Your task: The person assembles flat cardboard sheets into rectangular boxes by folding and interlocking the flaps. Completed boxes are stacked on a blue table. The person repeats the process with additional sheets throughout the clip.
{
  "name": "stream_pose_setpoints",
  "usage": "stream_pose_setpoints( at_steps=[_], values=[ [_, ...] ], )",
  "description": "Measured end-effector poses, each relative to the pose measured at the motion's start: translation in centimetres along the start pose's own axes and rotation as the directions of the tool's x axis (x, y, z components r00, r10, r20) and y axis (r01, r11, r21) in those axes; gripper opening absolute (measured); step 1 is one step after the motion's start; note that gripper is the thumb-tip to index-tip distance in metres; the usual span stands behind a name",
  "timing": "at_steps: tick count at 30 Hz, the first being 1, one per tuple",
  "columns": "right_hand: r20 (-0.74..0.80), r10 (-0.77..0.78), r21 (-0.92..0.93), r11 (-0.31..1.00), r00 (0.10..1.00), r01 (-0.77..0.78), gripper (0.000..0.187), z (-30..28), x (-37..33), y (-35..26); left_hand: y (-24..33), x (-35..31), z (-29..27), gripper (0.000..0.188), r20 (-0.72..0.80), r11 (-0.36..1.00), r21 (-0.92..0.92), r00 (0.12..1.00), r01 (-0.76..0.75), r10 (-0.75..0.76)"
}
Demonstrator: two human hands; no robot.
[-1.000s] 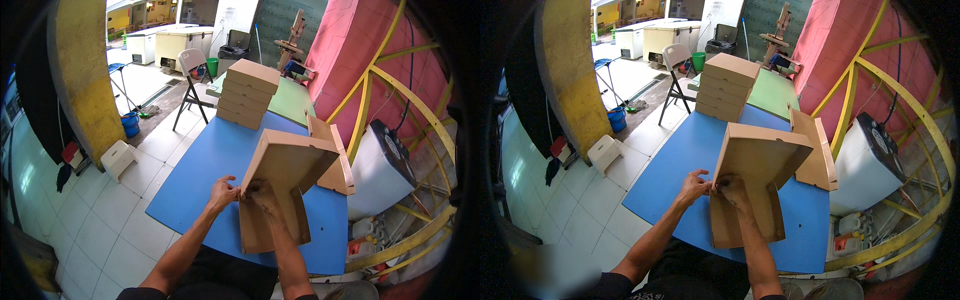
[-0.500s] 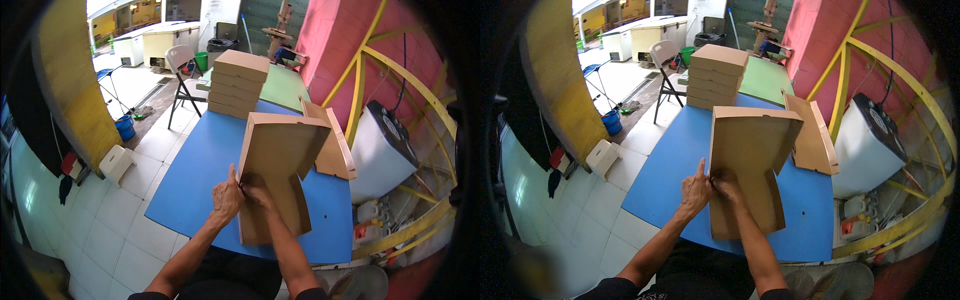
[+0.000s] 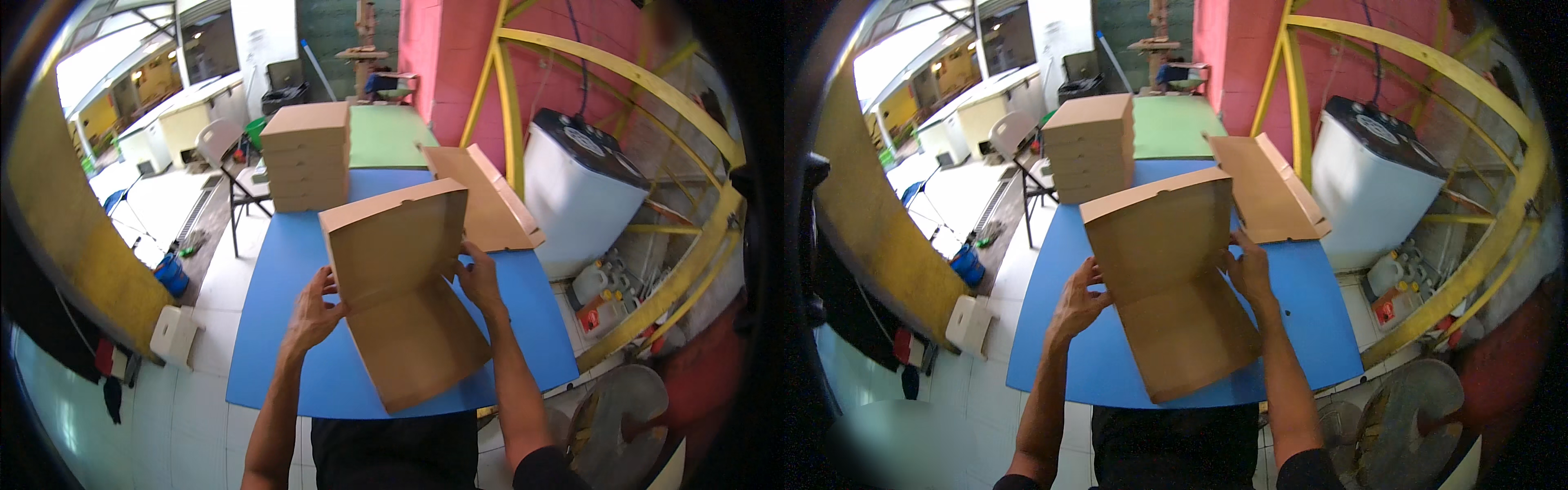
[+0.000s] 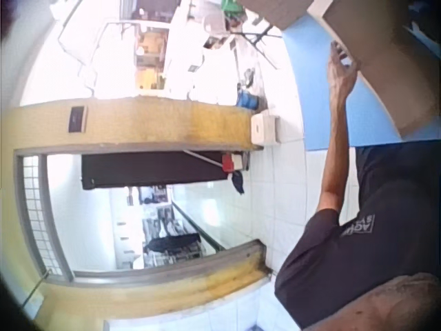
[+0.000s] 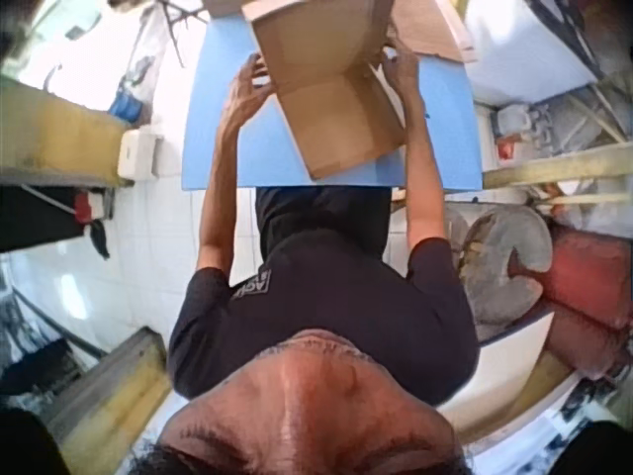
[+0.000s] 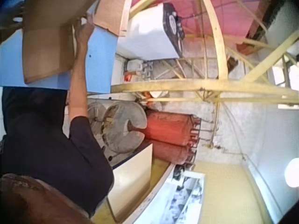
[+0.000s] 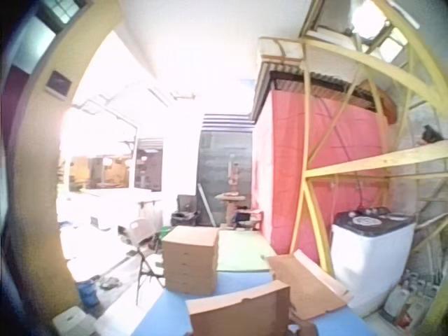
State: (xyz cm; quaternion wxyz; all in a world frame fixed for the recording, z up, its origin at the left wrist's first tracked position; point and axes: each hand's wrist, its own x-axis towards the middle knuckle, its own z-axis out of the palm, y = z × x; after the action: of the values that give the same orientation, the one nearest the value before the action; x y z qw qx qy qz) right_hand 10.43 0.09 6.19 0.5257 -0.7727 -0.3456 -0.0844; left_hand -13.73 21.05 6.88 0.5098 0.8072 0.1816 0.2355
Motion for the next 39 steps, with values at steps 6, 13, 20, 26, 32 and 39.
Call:
stream_pose_setpoints(
  at_steps=[6,13,20,26,32,39],
  values=[
    [0.22,0.035,0.113,0.992,0.975,-0.061,0.019,-1.9,-0.6,2.9,-1.6,0.8,-2.8,0.038,0.029,0.925,0.365,0.995,-0.104,0.1],
    [0.286,-0.063,0.194,0.981,0.956,0.007,0.035,-0.3,-7.3,6.0,-5.4,-1.5,-1.6,0.066,0.042,0.778,0.565,0.951,-0.275,0.305],
    [0.382,-0.005,0.128,0.991,0.924,-0.048,0.061,-5.3,-12.8,-1.2,-6.0,-10.1,-3.6,0.087,0.165,0.959,0.272,0.978,0.082,-0.13],
    [0.494,-0.298,-0.138,0.901,0.817,0.412,0.082,-3.9,-13.8,-3.8,-5.5,-13.1,0.8,0.084,0.119,0.864,0.504,0.99,0.003,-0.073],
    [0.438,-0.322,-0.062,0.921,0.839,0.385,0.08,-3.1,-14.1,-2.2,-6.2,-11.9,2.0,0.059,-0.128,0.9,0.405,0.985,0.161,-0.119],
    [0.339,-0.425,-0.167,0.851,0.839,0.498,0.063,-0.5,-13.7,-1.1,-6.8,-11.8,2.6,0.043,-0.253,0.921,0.363,0.966,0.141,-0.048]
  ],
)
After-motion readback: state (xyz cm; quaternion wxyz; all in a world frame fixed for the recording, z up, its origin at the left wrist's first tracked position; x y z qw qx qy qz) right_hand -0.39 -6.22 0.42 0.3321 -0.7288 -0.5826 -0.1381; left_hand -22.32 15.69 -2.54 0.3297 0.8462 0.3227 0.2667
